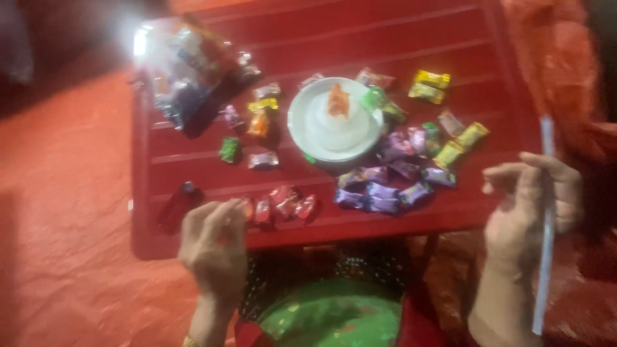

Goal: The person sits at a red tray and seals individually wrapped candies by heating the wrapper edges with a lighter and pressing them with a white plastic stick. They repeat this process for several candies of different colors, placing the sealed items back on the tray.

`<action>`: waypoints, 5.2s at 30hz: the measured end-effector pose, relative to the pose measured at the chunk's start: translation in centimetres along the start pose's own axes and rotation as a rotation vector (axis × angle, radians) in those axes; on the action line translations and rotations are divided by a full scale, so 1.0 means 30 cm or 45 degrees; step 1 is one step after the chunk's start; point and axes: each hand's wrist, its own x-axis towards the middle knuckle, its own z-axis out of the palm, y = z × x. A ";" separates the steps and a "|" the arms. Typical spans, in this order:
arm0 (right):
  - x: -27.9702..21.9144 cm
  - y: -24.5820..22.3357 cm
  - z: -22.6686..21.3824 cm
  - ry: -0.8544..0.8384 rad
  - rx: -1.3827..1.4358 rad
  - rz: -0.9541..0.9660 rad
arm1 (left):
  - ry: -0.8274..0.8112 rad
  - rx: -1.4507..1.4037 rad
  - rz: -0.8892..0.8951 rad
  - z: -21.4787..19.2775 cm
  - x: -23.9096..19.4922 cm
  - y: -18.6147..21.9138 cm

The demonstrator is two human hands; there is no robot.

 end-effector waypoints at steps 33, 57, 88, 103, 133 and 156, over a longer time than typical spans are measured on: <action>-0.003 0.131 -0.033 -0.089 -0.071 0.080 | -0.181 0.470 0.210 0.223 0.548 -0.263; 0.020 0.059 -0.011 -0.061 -0.154 0.218 | -0.318 0.139 0.744 0.562 0.734 0.259; 0.001 -0.115 0.041 -0.523 0.693 0.602 | -1.221 -0.906 -0.071 0.259 0.305 0.546; -0.209 -0.281 0.237 -0.704 0.160 0.036 | -0.938 -1.352 -0.844 0.043 0.045 0.330; -0.328 -0.337 0.234 -0.753 0.190 0.223 | -0.773 -1.731 -1.000 -0.066 -0.083 0.283; -0.355 -0.288 0.252 -0.834 0.159 0.058 | -0.595 -1.124 -0.472 -0.026 -0.134 0.268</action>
